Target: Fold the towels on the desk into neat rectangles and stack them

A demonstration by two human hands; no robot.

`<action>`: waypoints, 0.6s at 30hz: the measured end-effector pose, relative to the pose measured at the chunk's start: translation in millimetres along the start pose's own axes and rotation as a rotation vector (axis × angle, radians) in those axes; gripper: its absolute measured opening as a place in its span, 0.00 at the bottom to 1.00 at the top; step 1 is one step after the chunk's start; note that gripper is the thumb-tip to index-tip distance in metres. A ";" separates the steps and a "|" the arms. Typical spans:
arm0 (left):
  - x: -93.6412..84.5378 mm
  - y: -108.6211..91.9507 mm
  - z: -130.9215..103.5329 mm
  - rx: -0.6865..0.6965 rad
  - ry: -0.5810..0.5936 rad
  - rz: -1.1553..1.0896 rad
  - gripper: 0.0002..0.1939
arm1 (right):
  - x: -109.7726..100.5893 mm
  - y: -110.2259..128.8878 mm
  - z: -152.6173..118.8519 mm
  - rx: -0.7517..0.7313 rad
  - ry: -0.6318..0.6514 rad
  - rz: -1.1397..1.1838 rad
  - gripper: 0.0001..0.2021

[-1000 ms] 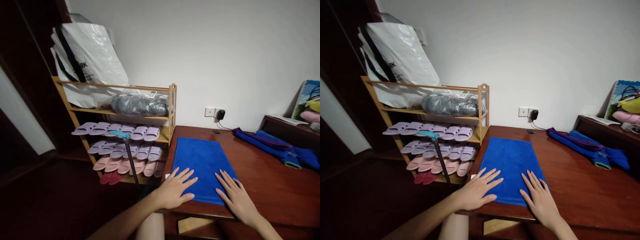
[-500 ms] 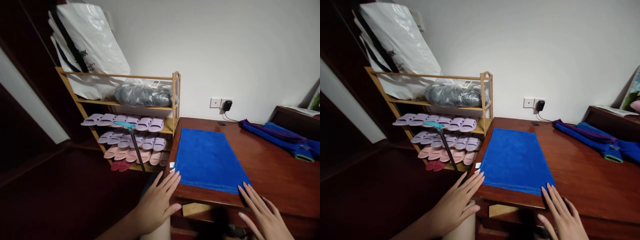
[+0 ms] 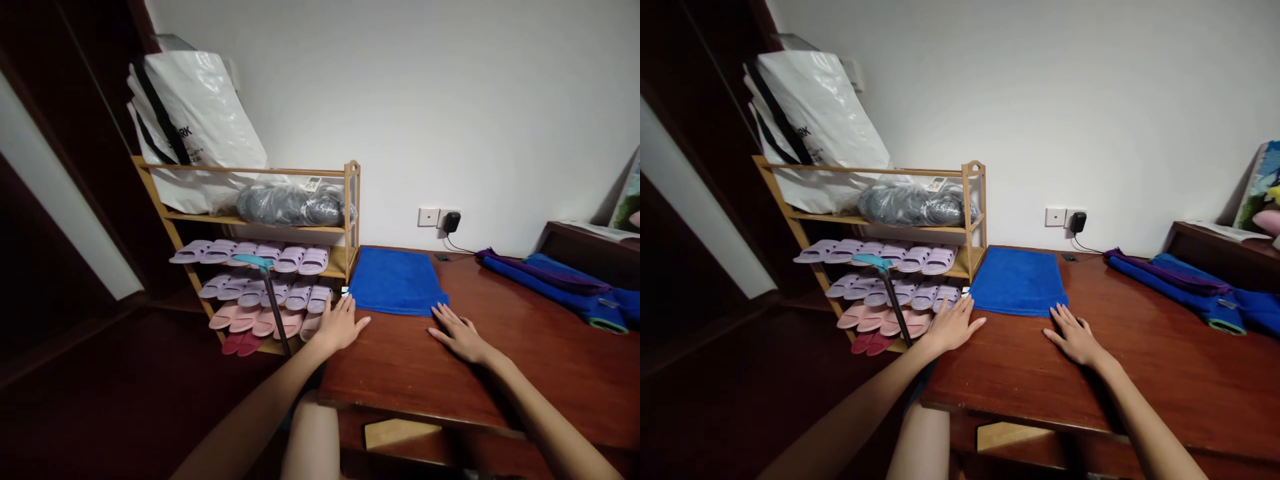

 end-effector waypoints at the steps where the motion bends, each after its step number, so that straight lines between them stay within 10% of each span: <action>1: 3.1 0.8 9.8 -0.017 0.022 0.004 0.34 | -1.6 -0.6 11.8 0.006 -0.013 -0.002 0.38; 12: 31.2 11.7 29.9 -0.131 -0.043 -0.126 0.34 | -9.7 3.6 34.1 0.058 -0.288 -0.060 0.29; 18: 27.8 9.2 31.3 -0.110 -0.072 -0.119 0.33 | -27.0 54.9 62.5 -0.006 -0.408 -0.081 0.29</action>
Point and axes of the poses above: each hand's wrist, its own z-axis towards the middle knuckle, its own x-axis out of the palm, y = z × x, the point moved 7 cm from there along z, towards the middle knuckle, and after that the axes turned 7 degrees about z, right-handed, at the moved point
